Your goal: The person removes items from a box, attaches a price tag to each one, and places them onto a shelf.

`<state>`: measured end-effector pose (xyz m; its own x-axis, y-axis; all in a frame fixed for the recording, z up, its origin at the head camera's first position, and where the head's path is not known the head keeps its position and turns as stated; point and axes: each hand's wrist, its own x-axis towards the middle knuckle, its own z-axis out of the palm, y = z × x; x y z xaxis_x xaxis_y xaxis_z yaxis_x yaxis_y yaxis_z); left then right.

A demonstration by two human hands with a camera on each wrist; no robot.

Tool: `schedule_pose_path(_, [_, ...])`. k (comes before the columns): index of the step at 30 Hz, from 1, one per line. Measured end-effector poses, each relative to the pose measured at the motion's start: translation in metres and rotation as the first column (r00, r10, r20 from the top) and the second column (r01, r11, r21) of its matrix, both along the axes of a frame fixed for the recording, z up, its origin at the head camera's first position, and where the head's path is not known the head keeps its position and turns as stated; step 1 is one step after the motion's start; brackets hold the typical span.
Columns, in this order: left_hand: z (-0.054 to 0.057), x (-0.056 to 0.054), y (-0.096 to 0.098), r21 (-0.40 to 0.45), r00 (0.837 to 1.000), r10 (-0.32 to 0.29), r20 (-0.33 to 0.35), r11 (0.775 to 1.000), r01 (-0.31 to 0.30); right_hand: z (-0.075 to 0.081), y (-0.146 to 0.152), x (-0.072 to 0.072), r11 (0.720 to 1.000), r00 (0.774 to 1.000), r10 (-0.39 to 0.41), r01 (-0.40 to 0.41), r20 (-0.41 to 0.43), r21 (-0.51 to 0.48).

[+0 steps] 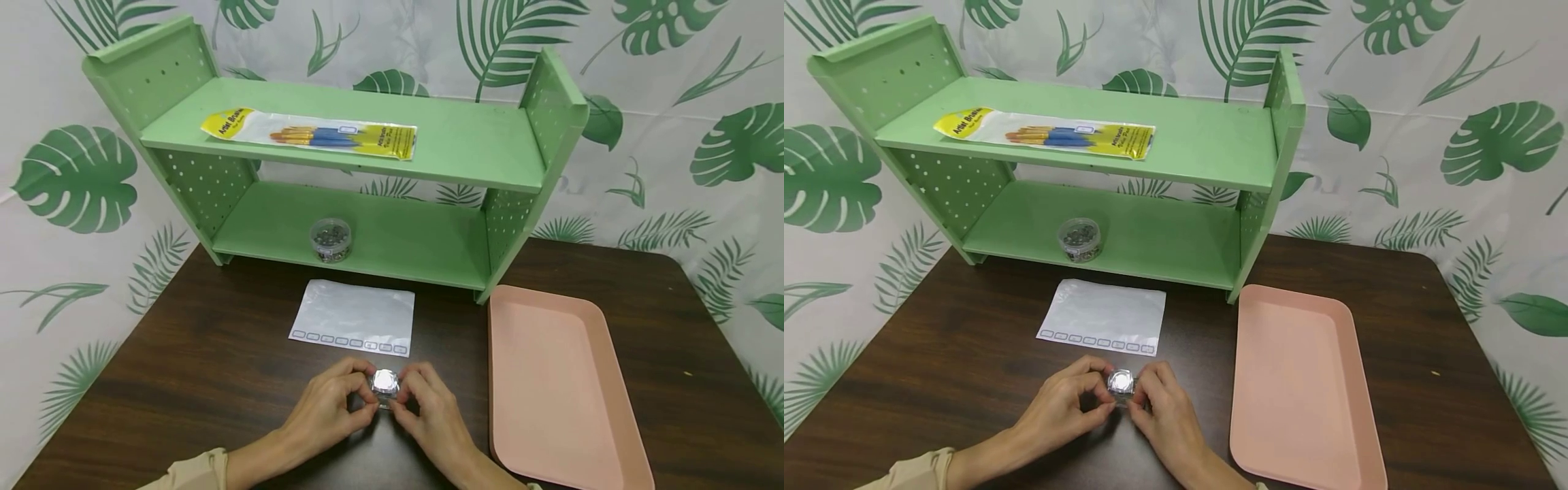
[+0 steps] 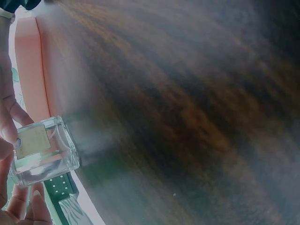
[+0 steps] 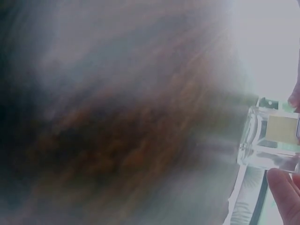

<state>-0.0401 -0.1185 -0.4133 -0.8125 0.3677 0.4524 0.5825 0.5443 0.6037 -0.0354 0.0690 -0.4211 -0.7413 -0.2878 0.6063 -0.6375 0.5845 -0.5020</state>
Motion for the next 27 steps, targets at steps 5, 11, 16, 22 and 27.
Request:
schedule_pose_path(5, [-0.0007,0.0002,-0.0001,0.009,1.0,0.0,0.008,1.0,0.0,-0.0002,0.0004,-0.0001,1.0,1.0,0.005,-0.004,0.014,-0.009])
schedule_pose_path(11, [-0.0015,-0.0001,0.0,0.013,1.0,0.006,-0.003,1.0,-0.006,-0.0002,0.001,-0.0003,0.999,0.999,0.019,-0.018,0.041,-0.027])
schedule_pose_path(16, [-0.0023,-0.0011,0.0005,0.011,1.0,0.007,-0.014,1.0,-0.007,-0.0007,0.0015,-0.0013,0.999,0.999,0.027,-0.026,0.044,-0.034])
schedule_pose_path(22, [-0.0026,-0.0022,0.0012,0.004,0.999,0.006,-0.032,1.0,-0.006,-0.0012,0.0017,-0.0014,0.999,0.998,0.03,-0.028,0.057,-0.037])
schedule_pose_path(27, [-0.0031,-0.0034,0.0013,0.002,0.999,0.007,-0.039,1.0,-0.007,-0.0015,0.0019,-0.0007,0.999,0.997,0.021,-0.018,0.071,-0.037])
